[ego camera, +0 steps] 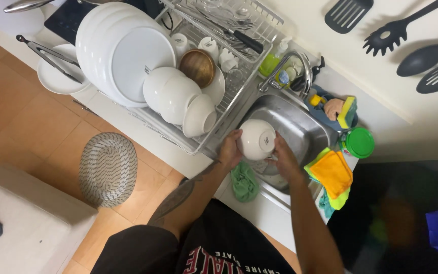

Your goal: The person stirs pieces of meat in a pot on an induction cooktop using tongs. They then move to the sink, pick up a white bowl, and wash it under running water with a green cloth.

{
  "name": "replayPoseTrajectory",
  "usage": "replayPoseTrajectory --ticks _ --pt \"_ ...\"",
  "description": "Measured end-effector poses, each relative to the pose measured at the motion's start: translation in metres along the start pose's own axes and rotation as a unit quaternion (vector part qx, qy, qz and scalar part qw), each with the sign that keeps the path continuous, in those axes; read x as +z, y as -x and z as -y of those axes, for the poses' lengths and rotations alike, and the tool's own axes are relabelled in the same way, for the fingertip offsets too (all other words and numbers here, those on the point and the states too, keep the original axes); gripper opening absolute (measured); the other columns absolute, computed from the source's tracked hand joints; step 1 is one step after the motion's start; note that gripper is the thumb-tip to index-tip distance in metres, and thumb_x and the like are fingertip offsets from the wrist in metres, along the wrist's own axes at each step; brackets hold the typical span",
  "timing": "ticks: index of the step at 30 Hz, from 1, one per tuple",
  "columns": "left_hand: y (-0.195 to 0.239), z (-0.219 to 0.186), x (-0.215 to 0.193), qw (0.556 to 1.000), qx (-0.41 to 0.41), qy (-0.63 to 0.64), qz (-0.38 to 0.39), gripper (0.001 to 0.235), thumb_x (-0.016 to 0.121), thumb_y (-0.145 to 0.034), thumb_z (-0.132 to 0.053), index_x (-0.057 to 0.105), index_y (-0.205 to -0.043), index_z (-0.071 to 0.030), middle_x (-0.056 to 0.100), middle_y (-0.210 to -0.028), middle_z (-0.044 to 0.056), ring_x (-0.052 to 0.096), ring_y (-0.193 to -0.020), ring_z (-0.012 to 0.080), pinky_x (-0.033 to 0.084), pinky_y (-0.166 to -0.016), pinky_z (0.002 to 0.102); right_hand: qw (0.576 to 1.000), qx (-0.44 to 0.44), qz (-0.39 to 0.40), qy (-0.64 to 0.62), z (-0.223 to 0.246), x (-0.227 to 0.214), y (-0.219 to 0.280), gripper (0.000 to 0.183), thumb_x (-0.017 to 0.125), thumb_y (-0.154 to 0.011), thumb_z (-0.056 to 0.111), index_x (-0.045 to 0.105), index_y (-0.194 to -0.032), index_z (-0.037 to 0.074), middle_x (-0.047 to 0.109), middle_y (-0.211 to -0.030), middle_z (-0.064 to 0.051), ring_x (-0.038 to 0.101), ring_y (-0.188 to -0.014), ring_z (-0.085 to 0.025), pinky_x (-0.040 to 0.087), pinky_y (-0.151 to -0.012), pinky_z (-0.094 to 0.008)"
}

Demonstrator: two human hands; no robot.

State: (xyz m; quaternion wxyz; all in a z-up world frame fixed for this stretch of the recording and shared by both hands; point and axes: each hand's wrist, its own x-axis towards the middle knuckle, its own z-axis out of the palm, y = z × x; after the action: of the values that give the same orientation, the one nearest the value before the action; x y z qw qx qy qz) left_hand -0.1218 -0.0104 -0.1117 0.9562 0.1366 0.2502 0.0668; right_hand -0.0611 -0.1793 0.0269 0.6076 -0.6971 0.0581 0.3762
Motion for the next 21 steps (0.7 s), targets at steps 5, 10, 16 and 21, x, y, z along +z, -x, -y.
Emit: replayPoseTrajectory --ticks 5,10,16,21 --pt "0.019 0.032 0.021 0.990 0.004 -0.138 -0.014 0.021 0.062 -0.103 -0.023 0.065 -0.115 -0.006 0.065 -0.104 0.005 0.061 -0.098 0.0199 0.048 -0.089 0.038 0.996 -0.022 -0.076 -0.048 -0.007 0.005 0.047 0.072 0.060 -0.093 0.037 0.034 -0.158 0.019 0.053 -0.145 -0.007 0.055 -0.128 -0.028 0.051 -0.093 -0.051" --pt "0.086 -0.011 0.130 0.864 0.136 -0.482 0.048 0.041 0.059 -0.101 -0.037 0.064 -0.121 -0.002 0.071 -0.099 0.012 0.069 -0.095 0.0283 0.055 -0.087 0.037 0.978 -0.090 -0.153 -0.111 -0.015 -0.023 0.062 0.072 0.067 -0.090 0.025 0.041 -0.156 0.013 0.058 -0.139 -0.008 0.060 -0.121 -0.026 0.053 -0.091 -0.047" --pt "0.115 -0.013 0.171 0.732 0.216 -0.630 0.144 0.119 0.081 -0.077 -0.051 0.017 -0.160 0.004 0.043 -0.144 0.033 0.051 -0.132 0.0452 0.046 -0.111 0.047 0.932 -0.319 -0.155 -0.077 0.037 -0.019 0.104 0.076 0.068 -0.094 0.003 0.034 -0.161 0.000 0.054 -0.146 -0.013 0.057 -0.127 -0.021 0.047 -0.108 -0.036" --pt "0.151 -0.038 0.202 0.761 0.315 -0.526 0.212 0.108 0.083 -0.082 -0.040 0.025 -0.164 0.000 0.045 -0.152 0.030 0.048 -0.142 0.0462 0.042 -0.117 0.046 0.866 -0.473 -0.162 -0.015 0.058 -0.004 0.122 0.069 0.061 -0.103 0.004 0.028 -0.164 -0.001 0.046 -0.160 -0.016 0.051 -0.141 -0.022 0.040 -0.121 -0.035"
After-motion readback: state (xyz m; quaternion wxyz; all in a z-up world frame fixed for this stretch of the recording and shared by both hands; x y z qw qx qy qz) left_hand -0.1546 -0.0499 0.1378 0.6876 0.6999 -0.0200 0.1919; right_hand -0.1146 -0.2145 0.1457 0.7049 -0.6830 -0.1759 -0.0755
